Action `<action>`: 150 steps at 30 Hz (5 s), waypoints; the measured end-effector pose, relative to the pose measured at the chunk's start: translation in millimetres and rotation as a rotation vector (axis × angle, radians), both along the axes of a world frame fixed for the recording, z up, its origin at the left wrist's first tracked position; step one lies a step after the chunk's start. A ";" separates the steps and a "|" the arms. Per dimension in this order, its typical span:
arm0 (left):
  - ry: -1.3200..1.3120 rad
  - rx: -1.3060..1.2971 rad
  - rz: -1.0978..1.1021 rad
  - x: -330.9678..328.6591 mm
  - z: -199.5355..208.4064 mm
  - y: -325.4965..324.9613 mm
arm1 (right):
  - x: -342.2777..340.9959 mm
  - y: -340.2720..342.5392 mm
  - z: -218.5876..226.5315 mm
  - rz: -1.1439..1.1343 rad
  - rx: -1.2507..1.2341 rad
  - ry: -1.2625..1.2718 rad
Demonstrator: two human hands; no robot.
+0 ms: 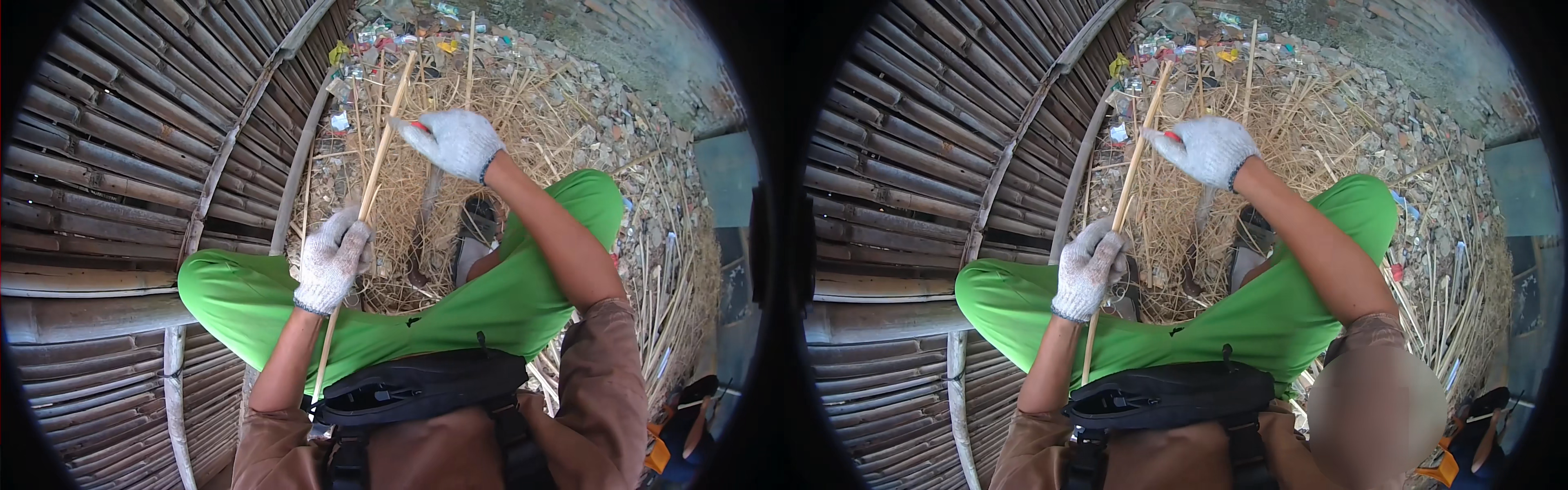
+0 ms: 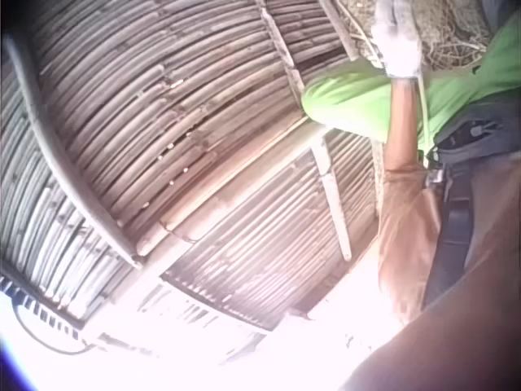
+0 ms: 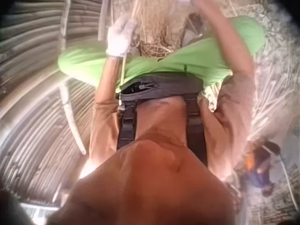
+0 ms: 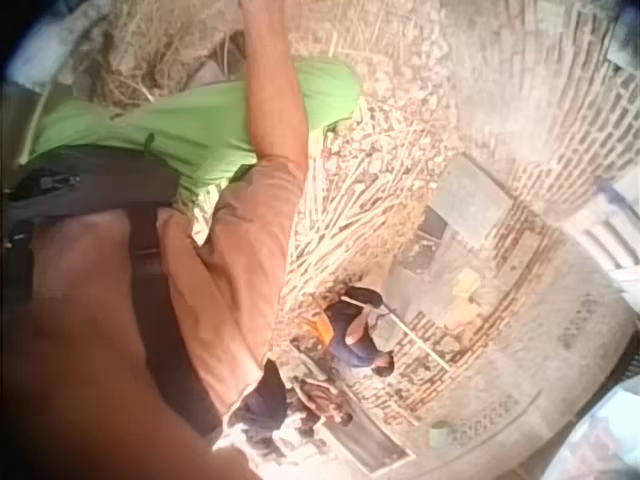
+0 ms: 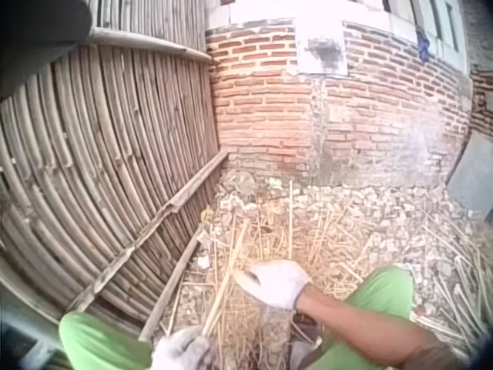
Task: The person shaves thin strips from a long piece of wood using a knife while holding it by hand.
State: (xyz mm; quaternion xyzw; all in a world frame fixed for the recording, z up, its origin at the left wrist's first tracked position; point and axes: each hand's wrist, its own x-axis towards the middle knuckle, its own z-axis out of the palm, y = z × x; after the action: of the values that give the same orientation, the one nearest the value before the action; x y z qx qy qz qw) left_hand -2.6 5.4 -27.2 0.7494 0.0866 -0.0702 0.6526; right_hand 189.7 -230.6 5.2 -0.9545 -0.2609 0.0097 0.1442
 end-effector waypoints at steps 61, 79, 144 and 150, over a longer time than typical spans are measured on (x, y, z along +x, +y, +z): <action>0.111 -0.517 0.109 -0.6 -8.9 3.0 | -64.2 26.7 -14.8 0.227 0.032 0.132; 0.091 -0.313 0.036 3.3 -0.3 -0.1 | -56.9 13.8 -0.8 0.232 -0.019 0.073; 0.071 -0.342 -0.046 -15.1 15.0 -7.4 | 11.0 -49.2 15.3 -0.087 0.104 -0.108; 0.047 -0.361 -0.029 -7.1 5.8 1.3 | -51.8 -1.7 -3.4 0.154 0.137 0.093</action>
State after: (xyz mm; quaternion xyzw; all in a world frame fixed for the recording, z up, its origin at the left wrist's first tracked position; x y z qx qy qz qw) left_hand -9.7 6.6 -21.4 0.6193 0.0770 -0.1115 0.7734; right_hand 137.9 -232.3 1.8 -0.9180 -0.3266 0.0474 0.2201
